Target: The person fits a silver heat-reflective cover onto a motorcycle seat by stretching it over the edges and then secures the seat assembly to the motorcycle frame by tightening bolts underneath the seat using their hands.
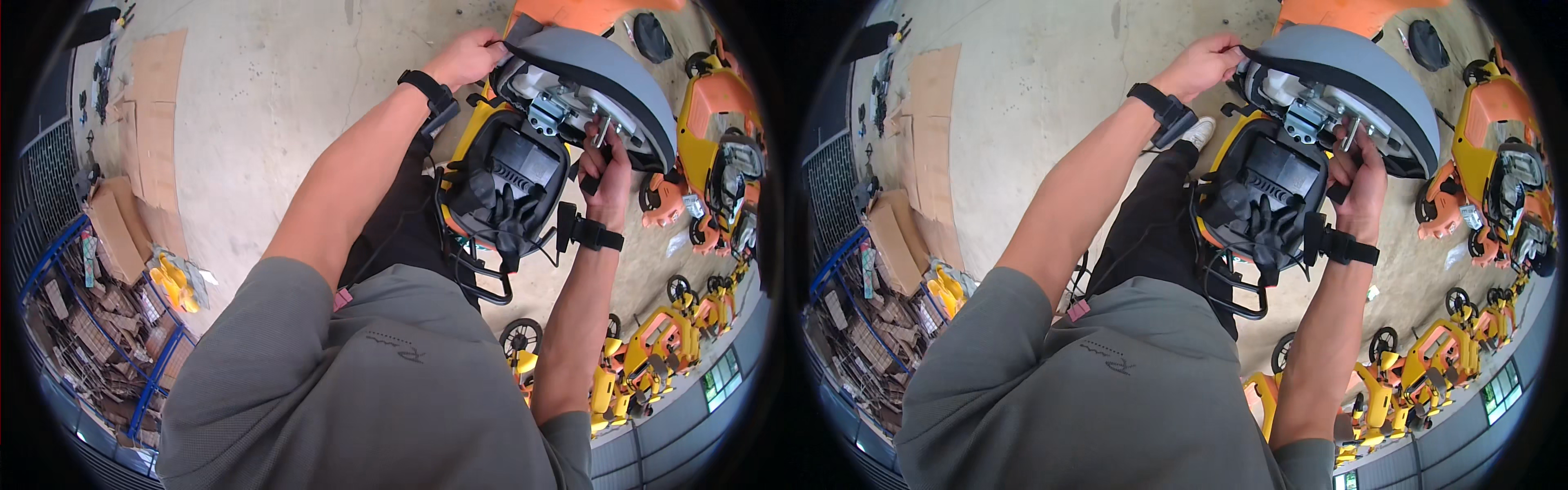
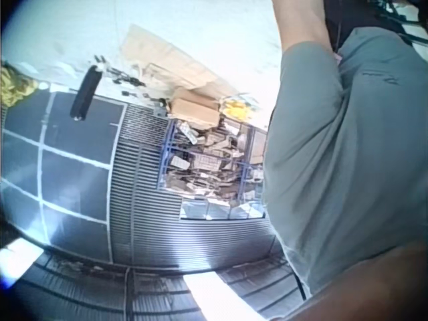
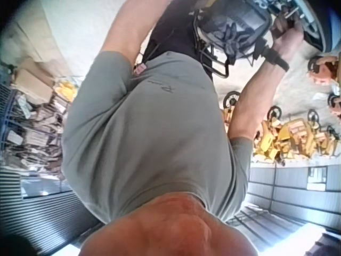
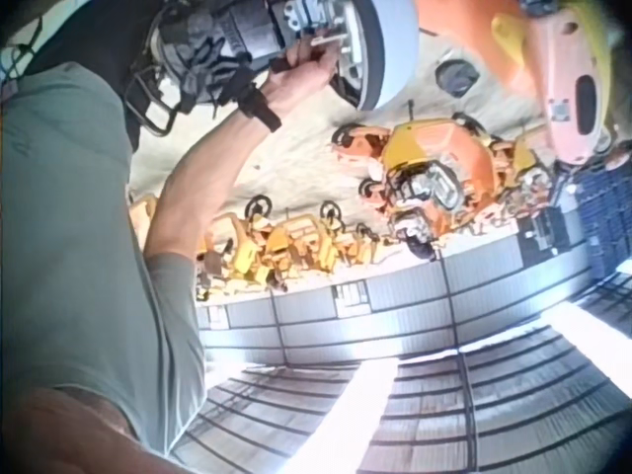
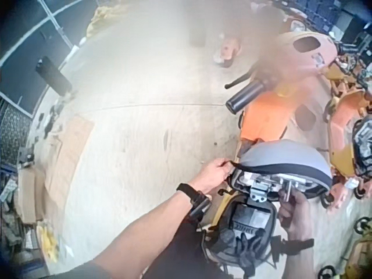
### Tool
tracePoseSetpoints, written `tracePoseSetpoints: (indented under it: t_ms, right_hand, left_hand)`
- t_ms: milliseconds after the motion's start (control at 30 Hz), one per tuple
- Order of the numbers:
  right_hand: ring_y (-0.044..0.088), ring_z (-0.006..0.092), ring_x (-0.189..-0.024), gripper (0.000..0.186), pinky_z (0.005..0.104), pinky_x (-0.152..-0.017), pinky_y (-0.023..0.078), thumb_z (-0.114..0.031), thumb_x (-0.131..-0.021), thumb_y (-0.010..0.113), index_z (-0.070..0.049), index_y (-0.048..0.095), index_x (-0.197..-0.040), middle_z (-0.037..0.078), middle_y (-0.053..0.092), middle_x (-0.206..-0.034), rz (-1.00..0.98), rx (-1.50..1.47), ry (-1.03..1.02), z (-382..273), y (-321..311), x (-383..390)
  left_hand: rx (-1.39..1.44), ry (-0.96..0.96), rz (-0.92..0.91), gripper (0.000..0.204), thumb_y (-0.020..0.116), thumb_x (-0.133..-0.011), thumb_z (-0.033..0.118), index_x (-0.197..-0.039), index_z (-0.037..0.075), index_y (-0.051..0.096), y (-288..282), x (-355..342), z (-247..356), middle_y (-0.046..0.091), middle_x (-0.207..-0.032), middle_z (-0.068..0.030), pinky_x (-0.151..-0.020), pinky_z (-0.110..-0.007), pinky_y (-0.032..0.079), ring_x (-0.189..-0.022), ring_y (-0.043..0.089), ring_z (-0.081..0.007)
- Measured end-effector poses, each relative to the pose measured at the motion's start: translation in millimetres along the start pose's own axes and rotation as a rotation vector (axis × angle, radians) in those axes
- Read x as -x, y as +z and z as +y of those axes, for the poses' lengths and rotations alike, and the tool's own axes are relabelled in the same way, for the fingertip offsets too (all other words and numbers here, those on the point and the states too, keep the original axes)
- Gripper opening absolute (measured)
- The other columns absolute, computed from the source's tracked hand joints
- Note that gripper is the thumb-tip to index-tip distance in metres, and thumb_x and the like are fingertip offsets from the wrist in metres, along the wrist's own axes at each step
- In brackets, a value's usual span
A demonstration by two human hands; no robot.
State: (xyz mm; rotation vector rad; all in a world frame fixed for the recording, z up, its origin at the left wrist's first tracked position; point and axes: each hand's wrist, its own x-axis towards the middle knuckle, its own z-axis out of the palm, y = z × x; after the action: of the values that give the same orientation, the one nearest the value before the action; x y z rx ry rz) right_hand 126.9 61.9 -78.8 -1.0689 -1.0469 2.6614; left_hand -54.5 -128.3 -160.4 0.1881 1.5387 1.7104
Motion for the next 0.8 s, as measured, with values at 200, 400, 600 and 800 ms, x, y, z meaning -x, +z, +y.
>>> tracePoseSetpoints:
  t_ms: [200, 400, 600, 800]
  right_hand:
    - [0.024, 0.0019, -0.043, 0.026, 0.0167, -0.037, 0.019, -0.019, -0.095, 0.045, 0.003, 0.051, -0.109, 0.006, 0.056, -0.087, -0.011, 0.021, -0.026, -1.5, -1.3, -2.6]
    - [0.025, 0.0022, -0.042, 0.026, 0.0172, -0.037, 0.019, -0.019, -0.095, 0.045, 0.002, 0.052, -0.108, 0.006, 0.056, -0.087, 0.020, 0.029, -0.036, 1.1, 2.4, -0.9]
    - [0.025, 0.0017, -0.043, 0.026, 0.0182, -0.037, 0.018, -0.021, -0.097, 0.046, 0.002, 0.054, -0.106, 0.005, 0.056, -0.086, 0.002, 0.038, -0.047, 5.0, 7.2, 4.2]
    - [0.028, 0.0013, -0.046, 0.025, 0.0179, -0.038, 0.019, -0.019, -0.095, 0.051, 0.003, 0.055, -0.106, 0.004, 0.056, -0.083, 0.011, 0.060, -0.102, 6.6, 6.9, 2.5]
  left_hand:
    - [-0.509, 0.222, 0.013, 0.023, 0.058, -0.075, 0.008, -0.096, -0.001, 0.055, 3.7, 7.4, 5.7, 0.058, -0.076, -0.0082, -0.066, -0.030, 0.045, -0.071, 0.057, -0.0180]
    - [-0.508, 0.363, 0.160, 0.025, 0.060, -0.072, 0.007, -0.095, -0.001, 0.053, 9.9, 7.3, -0.6, 0.060, -0.076, -0.0144, -0.067, -0.037, 0.047, -0.073, 0.060, -0.0283]
    - [-0.718, 0.349, 0.459, 0.026, 0.066, -0.071, 0.008, -0.092, -0.001, 0.053, 25.0, 10.7, -24.2, 0.063, -0.080, -0.0187, -0.067, -0.039, 0.048, -0.076, 0.061, -0.0341]
    - [-0.202, -0.262, 0.496, 0.015, 0.060, -0.080, 0.010, -0.088, 0.002, 0.051, 39.7, 8.1, -20.4, 0.061, -0.066, -0.0125, -0.042, -0.032, 0.043, -0.051, 0.060, -0.0230]
